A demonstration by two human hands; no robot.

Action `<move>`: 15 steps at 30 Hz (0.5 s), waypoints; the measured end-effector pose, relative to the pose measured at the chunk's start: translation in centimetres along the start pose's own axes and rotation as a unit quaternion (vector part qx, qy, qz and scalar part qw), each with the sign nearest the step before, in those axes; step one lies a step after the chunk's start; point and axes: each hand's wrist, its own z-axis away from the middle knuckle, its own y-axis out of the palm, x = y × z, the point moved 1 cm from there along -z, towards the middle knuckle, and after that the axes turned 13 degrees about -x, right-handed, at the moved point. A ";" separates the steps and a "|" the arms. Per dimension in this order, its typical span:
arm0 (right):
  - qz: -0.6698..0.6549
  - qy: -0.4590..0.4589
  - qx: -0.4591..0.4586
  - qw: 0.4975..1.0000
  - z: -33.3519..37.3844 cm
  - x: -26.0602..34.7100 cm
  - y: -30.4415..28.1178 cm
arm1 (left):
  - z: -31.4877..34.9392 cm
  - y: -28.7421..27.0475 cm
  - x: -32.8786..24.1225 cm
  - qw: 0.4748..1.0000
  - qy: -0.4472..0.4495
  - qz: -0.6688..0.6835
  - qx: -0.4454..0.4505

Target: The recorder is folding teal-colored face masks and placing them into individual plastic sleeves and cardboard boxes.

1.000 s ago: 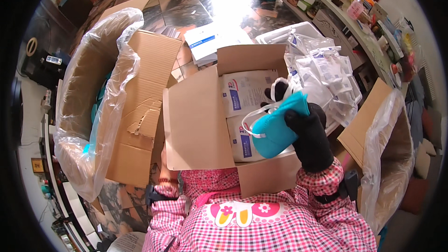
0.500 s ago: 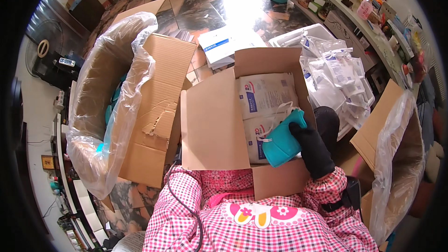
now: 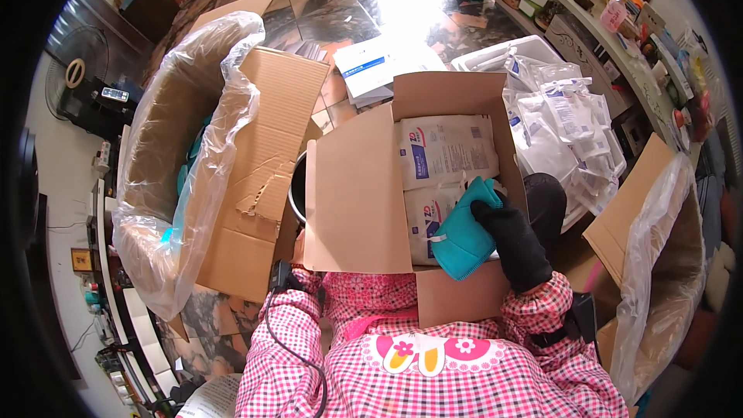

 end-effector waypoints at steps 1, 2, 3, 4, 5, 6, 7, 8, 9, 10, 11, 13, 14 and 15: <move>0.006 0.005 -0.001 1.000 0.0 0.2 0.5 | 0.4 -0.8 0.5 1.000 -0.006 0.000 -0.009; 0.005 0.005 -0.001 1.000 0.4 0.5 0.7 | 0.9 -1.1 -0.3 1.000 -0.005 -0.002 -0.008; -0.030 -0.002 -0.027 0.999 1.0 1.2 0.4 | 1.0 -1.3 -2.7 0.998 -0.019 0.045 -0.041; -0.065 -0.009 -0.048 0.997 1.2 1.3 0.2 | 1.5 -2.3 -5.1 0.993 -0.037 0.088 -0.074; -0.068 -0.006 -0.055 0.996 1.0 0.7 -0.3 | 2.8 -4.2 -7.4 0.998 0.024 -0.004 -0.051; -0.082 -0.035 -0.061 0.994 0.9 -0.1 -0.7 | 4.7 -5.6 -8.7 0.998 0.027 -0.008 -0.050; -0.096 -0.065 -0.064 0.991 0.9 -0.5 -0.8 | 7.1 -6.7 -9.5 0.985 -0.072 0.132 -0.088; -0.099 -0.064 -0.060 0.991 0.8 -0.8 -0.5 | 9.0 -7.8 -10.9 0.940 -0.169 0.267 -0.126; -0.084 -0.087 -0.074 0.990 0.6 -1.0 -0.4 | 10.1 -9.2 -13.7 0.941 -0.167 0.265 -0.125; -0.068 -0.109 -0.088 0.988 0.6 -1.1 -0.4 | 11.4 -11.0 -17.1 0.938 -0.130 0.242 -0.210; -0.070 -0.107 -0.087 0.988 0.7 -1.2 -0.2 | 12.8 -12.7 -19.9 0.926 -0.093 0.215 -0.295; -0.064 -0.122 -0.075 0.988 0.9 -1.0 0.6 | 11.6 -14.7 -25.4 0.934 0.003 0.236 -0.268; -0.064 -0.123 -0.072 0.988 0.7 -1.1 0.7 | 10.1 -14.9 -27.9 0.932 0.105 0.255 -0.236; -0.078 -0.114 -0.069 0.988 0.6 -1.2 0.7 | 8.8 -14.7 -29.7 0.946 0.107 0.246 -0.182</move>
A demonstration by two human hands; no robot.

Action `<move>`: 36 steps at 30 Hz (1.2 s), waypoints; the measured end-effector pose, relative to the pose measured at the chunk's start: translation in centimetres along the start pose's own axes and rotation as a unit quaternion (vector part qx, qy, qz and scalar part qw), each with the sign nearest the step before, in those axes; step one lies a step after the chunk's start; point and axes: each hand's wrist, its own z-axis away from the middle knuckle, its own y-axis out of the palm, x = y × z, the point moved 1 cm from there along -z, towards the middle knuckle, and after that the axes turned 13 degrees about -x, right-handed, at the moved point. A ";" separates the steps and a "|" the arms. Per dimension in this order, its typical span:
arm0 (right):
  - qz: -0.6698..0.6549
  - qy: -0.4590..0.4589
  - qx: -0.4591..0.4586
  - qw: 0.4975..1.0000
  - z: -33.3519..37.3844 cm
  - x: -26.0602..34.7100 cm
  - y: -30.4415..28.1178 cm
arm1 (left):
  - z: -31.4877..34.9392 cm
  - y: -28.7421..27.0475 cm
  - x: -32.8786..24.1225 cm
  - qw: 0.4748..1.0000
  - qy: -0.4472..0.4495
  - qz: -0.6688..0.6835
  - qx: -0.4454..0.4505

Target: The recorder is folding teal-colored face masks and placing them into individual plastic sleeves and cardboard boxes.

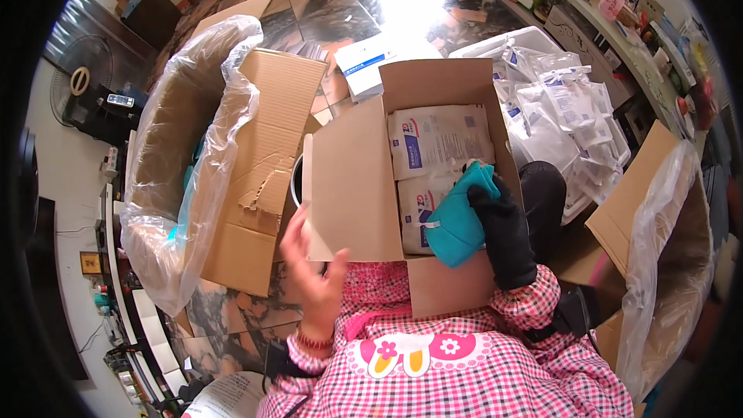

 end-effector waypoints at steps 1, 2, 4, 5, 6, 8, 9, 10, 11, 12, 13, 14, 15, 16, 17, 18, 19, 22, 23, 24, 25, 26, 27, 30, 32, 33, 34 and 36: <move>-0.013 0.011 -0.002 1.000 -0.1 -0.3 0.0 | -1.0 1.7 -0.8 0.998 -0.011 -0.005 0.056; -0.015 0.008 -0.001 1.000 0.0 -0.6 0.0 | -1.4 4.1 -0.7 0.995 -0.035 -0.018 0.093; -0.080 -0.010 0.001 0.997 0.3 -1.3 -0.2 | -1.9 8.9 0.1 0.989 -0.055 -0.027 0.133; -0.081 -0.012 0.001 0.997 0.2 -1.2 -0.1 | -2.1 10.7 0.1 0.990 -0.016 -0.037 0.137; -0.029 -0.022 -0.012 0.999 0.3 -1.0 -0.1 | -2.4 12.2 0.0 0.988 0.023 -0.047 0.145; 0.023 -0.032 -0.024 0.999 0.5 -0.6 0.1 | -2.6 14.9 2.2 0.966 -0.147 0.061 0.204; -0.006 -0.035 -0.027 0.999 0.5 -0.4 0.2 | -2.9 16.0 3.0 0.932 -0.246 0.134 0.230; -0.035 -0.037 -0.028 0.998 0.4 -0.2 0.3 | -3.1 16.3 4.0 0.917 -0.253 0.138 0.274; -0.035 -0.036 -0.030 0.998 0.2 0.0 0.1 | -2.9 16.6 4.4 0.917 -0.253 0.138 0.276; -0.022 -0.041 -0.020 0.999 0.1 0.1 0.1 | -2.5 16.8 4.8 0.889 -0.296 0.199 0.287; -0.009 -0.046 -0.008 0.999 0.0 0.3 0.2 | -2.1 16.8 5.2 0.856 -0.337 0.258 0.294; -0.009 -0.042 -0.014 0.999 -0.1 0.2 -0.2 | -2.0 16.1 4.1 0.853 -0.376 0.197 0.304; -0.009 -0.005 -0.012 1.000 -0.1 0.2 -0.3 | -1.7 15.5 3.8 0.852 -0.377 0.195 0.307; -0.010 0.033 -0.009 0.999 -0.2 0.1 -0.3 | -1.1 14.8 3.7 0.865 -0.340 0.197 0.311; -0.012 0.034 -0.007 0.999 -0.2 0.0 -0.3 | -0.5 13.7 3.8 0.879 -0.302 0.199 0.310; -0.040 0.051 0.004 0.998 -0.2 -0.2 -0.3 | -0.2 12.6 4.9 0.916 -0.174 0.128 0.339; -0.067 0.067 0.015 0.995 -0.2 -0.4 -0.3 | 0.5 11.9 5.9 0.916 -0.175 0.126 0.337; -0.003 0.046 0.114 0.992 -0.7 -1.1 -1.6 | 0.9 9.2 4.3 0.920 -0.209 0.077 0.321; -0.003 0.046 0.114 0.992 -0.9 -0.4 -1.1 | 1.0 8.9 4.5 0.921 -0.209 0.077 0.321; -0.089 0.160 0.108 0.977 -0.7 0.6 -0.3 | 1.0 8.6 4.6 0.934 -0.159 0.014 0.320; -0.173 0.270 0.099 0.942 -0.4 1.1 0.4 | 1.0 8.5 4.7 0.941 -0.108 -0.049 0.318; -0.171 0.268 0.095 0.943 -0.1 1.2 1.0 | 0.7 8.8 3.8 0.940 -0.108 -0.045 0.319; -0.180 0.250 0.095 0.947 0.1 1.2 1.4 | -0.1 9.0 2.0 0.957 -0.099 -0.061 0.267; -0.198 0.216 0.079 0.953 0.4 1.1 1.6 | -1.2 9.0 -0.4 0.993 0.026 -0.039 0.109; -0.220 0.190 0.083 0.953 -0.2 0.4 0.4 | -2.5 8.2 -2.3 0.994 0.072 0.032 0.070; -0.218 0.187 0.080 0.954 -0.3 1.0 0.2 | -2.9 7.8 -3.2 0.992 0.110 0.044 0.039; -0.252 0.176 0.109 0.945 -0.4 2.1 0.2 | -3.1 7.7 -3.4 0.992 0.073 0.060 0.078; -0.284 0.162 0.137 0.935 -0.5 3.6 0.0 | -3.4 7.8 -3.9 0.989 0.036 0.080 0.118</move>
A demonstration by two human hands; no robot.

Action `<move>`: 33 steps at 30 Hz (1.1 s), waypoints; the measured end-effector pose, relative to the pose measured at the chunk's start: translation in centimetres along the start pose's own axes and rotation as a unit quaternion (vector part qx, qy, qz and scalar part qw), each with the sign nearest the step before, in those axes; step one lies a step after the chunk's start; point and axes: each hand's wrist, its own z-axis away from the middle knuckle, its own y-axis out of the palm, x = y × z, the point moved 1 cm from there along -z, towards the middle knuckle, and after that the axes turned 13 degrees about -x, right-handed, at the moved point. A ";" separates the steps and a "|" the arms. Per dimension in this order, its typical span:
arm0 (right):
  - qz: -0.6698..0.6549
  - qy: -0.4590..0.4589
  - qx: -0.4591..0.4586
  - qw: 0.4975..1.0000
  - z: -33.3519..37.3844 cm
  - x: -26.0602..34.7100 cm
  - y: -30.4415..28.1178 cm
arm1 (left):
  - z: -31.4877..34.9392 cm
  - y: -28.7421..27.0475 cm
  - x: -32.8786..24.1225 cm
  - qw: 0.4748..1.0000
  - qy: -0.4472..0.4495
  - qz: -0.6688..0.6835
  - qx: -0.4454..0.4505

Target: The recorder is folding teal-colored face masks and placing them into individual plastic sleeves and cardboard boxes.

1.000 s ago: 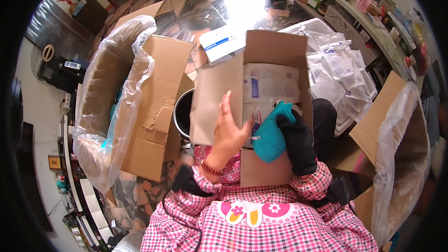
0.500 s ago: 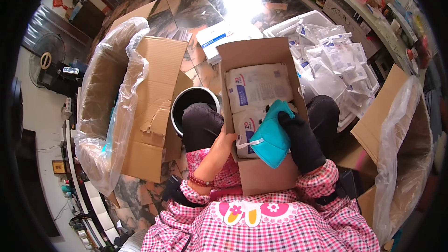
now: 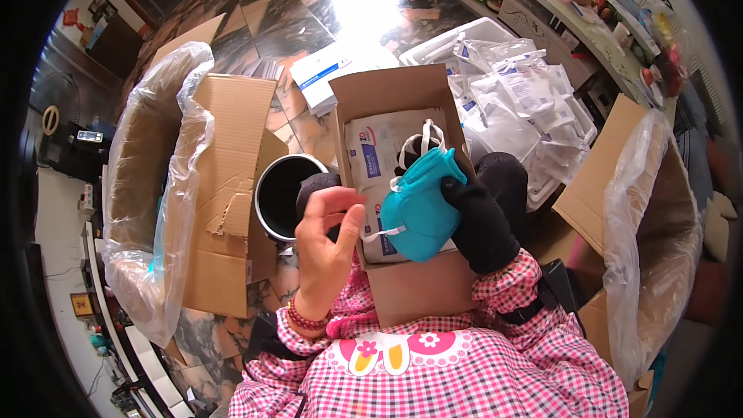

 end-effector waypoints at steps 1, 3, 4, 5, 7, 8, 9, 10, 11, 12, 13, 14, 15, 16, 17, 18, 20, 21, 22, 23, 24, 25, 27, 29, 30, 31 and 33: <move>0.019 -0.034 0.023 0.999 0.1 0.6 0.2 | -0.4 0.5 -0.3 0.993 -0.085 0.047 0.072; 0.037 -0.068 0.046 0.996 0.4 1.3 0.6 | -0.9 1.4 -1.1 0.971 -0.167 0.093 0.145; 0.027 -0.072 0.071 0.994 0.4 1.5 0.8 | -1.0 1.8 -1.5 0.936 -0.245 0.176 0.182; 0.016 -0.076 0.096 0.992 0.5 1.7 0.9 | -0.9 2.2 -1.8 0.886 -0.320 0.256 0.216; 0.169 -0.091 0.019 0.981 -0.8 1.7 0.0 | -0.8 2.8 -1.3 0.863 -0.344 0.309 0.202; 0.317 -0.100 -0.057 0.942 -1.5 1.8 -0.5 | -0.8 2.7 -0.5 0.898 -0.301 0.285 0.146; 0.316 -0.102 -0.058 0.942 -1.9 2.4 -1.2 | -0.9 2.6 0.4 0.926 -0.256 0.263 0.092; 0.344 -0.124 -0.033 0.930 -2.1 3.3 -2.2 | -1.1 2.1 1.1 0.948 -0.227 0.210 0.073; 0.370 -0.144 -0.008 0.918 -2.1 3.9 -3.2 | -1.5 1.6 1.0 0.948 -0.228 0.208 0.076; 0.368 -0.143 -0.011 0.919 -1.8 4.1 -3.9 | -2.0 1.2 0.4 0.956 -0.213 0.188 0.074; 0.310 -0.153 -0.061 0.936 -1.4 4.5 -4.6 | -2.4 1.0 0.0 0.963 -0.199 0.168 0.073; 0.249 -0.162 -0.107 0.949 -0.9 4.8 -4.9 | -2.4 0.8 0.0 0.966 -0.192 0.155 0.078; 0.189 -0.171 -0.159 0.954 -0.2 5.5 -4.3 | -2.5 0.9 0.1 0.965 -0.193 0.155 0.082; 0.187 -0.197 -0.122 0.955 1.0 6.6 -3.1 | -2.5 1.1 0.2 0.966 -0.176 0.152 0.113; 0.183 -0.197 -0.127 0.955 1.5 6.6 -1.4 | -2.4 1.4 0.4 0.966 -0.157 0.145 0.143; 0.326 -0.321 -0.104 0.883 1.7 6.5 0.9 | -2.3 1.7 -0.2 0.967 -0.148 0.123 0.164; 0.550 -0.460 -0.012 0.697 2.3 6.8 4.5 | -2.2 1.9 -0.2 0.970 -0.120 0.111 0.177; 0.637 -0.483 0.039 0.599 2.9 7.2 5.5 | -2.3 2.4 -0.5 0.970 -0.085 0.111 0.198; 0.652 -0.466 0.049 0.596 2.8 6.6 5.8 | -2.0 3.0 -0.4 0.970 -0.076 0.144 0.181; 0.651 -0.466 0.047 0.597 2.2 6.0 5.3 | -2.1 3.1 -0.4 0.970 -0.075 0.143 0.183; 0.662 -0.408 0.056 0.626 1.4 5.1 4.5 | -2.2 3.1 -0.3 0.971 -0.049 0.122 0.198; 0.669 -0.349 0.066 0.653 0.5 4.2 3.7 | -2.3 3.2 -0.2 0.972 -0.023 0.100 0.211; 0.618 -0.335 0.077 0.707 -0.1 3.2 2.7 | -2.0 3.1 -0.5 0.976 -0.042 0.100 0.190; 0.637 -0.303 0.118 0.699 -0.9 3.3 1.7 | -2.3 2.7 0.0 0.968 0.076 0.007 0.238; 0.635 -0.302 0.119 0.701 -1.2 3.3 1.2 | -2.4 2.5 0.2 0.960 0.110 -0.041 0.254; 0.614 -0.316 0.125 0.713 -1.5 3.3 0.7 | -2.4 2.2 0.2 0.960 0.109 -0.043 0.256; 0.594 -0.330 0.127 0.723 -2.0 3.4 0.3 | -2.3 2.1 0.1 0.954 0.124 -0.057 0.265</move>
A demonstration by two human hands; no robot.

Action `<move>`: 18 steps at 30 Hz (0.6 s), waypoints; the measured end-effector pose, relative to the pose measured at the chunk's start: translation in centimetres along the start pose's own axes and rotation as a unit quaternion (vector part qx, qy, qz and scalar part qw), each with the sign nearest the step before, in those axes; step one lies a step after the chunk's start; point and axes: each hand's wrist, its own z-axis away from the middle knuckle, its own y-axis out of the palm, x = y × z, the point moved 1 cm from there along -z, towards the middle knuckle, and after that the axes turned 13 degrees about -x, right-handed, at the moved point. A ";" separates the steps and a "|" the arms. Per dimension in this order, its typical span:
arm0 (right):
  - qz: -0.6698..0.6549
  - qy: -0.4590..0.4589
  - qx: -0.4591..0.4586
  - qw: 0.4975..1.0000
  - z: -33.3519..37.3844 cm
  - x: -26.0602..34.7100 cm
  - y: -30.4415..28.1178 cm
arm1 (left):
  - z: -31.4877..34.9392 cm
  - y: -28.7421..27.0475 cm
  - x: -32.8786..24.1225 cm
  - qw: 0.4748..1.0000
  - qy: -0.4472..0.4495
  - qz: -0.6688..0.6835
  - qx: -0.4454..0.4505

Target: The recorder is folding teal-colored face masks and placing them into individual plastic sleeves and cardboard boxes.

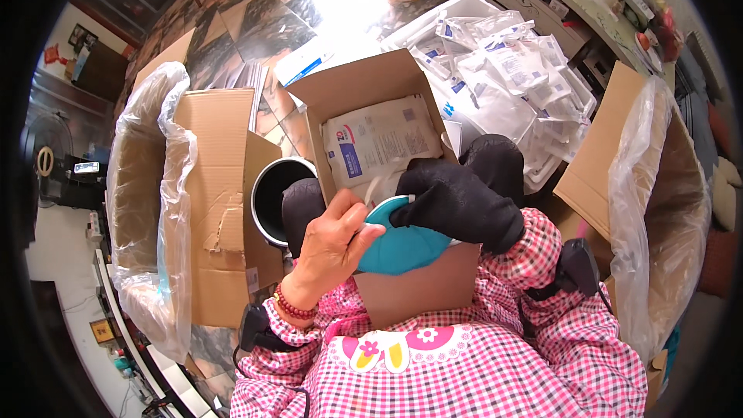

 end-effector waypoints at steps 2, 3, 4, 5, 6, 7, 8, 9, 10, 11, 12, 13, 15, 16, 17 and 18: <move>-0.064 0.003 0.007 0.998 -0.3 -0.1 0.2 | -0.2 0.4 0.2 0.999 0.003 0.043 -0.008; -0.065 0.004 0.007 0.998 -0.6 0.2 0.2 | -0.2 0.5 0.2 0.996 0.004 0.085 -0.018; -0.078 0.051 0.062 0.994 -0.9 0.9 0.1 | -0.2 0.6 0.1 0.996 0.004 0.084 -0.017; -0.091 0.098 0.117 0.984 -1.2 1.3 0.1 | -0.3 0.7 0.1 0.992 -0.024 0.121 -0.019; -0.092 0.098 0.116 0.984 -1.3 1.6 -0.1 | -0.4 0.7 0.2 0.986 -0.052 0.156 -0.020; -0.099 0.156 0.145 0.972 -1.4 1.7 -0.2 | -0.3 0.6 0.1 0.986 -0.052 0.156 -0.020; -0.105 0.215 0.173 0.956 -1.4 1.6 -0.2 | -0.2 0.4 0.0 0.985 -0.058 0.160 0.001; -0.104 0.215 0.172 0.956 -1.2 1.3 -0.1 | -0.2 0.1 0.0 0.984 -0.064 0.165 0.022; -0.092 0.216 0.165 0.958 -1.0 0.7 0.2 | -0.3 -0.3 0.2 0.984 -0.063 0.165 0.022; -0.080 0.217 0.158 0.960 -0.8 0.4 0.3 | -0.4 -0.9 0.3 0.995 -0.010 0.095 0.030; -0.082 0.217 0.158 0.960 -0.8 0.4 0.4 | -0.5 -1.2 0.3 0.998 0.044 0.025 0.037; -0.090 0.204 0.155 0.963 -0.8 0.4 0.4 | -0.6 -1.2 0.3 0.998 0.062 0.020 0.025; -0.101 0.190 0.153 0.964 -1.1 1.2 0.7 | -0.6 -1.1 0.1 0.997 0.069 0.016 0.019; -0.068 0.229 0.180 0.954 -1.5 2.1 1.0 | -0.6 -1.1 0.1 0.997 0.077 0.013 0.012; -0.033 0.267 0.206 0.941 -1.6 2.6 1.1 | -0.6 -1.0 0.1 0.997 0.077 0.014 0.012; -0.032 0.268 0.206 0.941 -1.4 2.4 1.3 | -0.5 -1.0 0.2 0.996 0.077 -0.014 0.033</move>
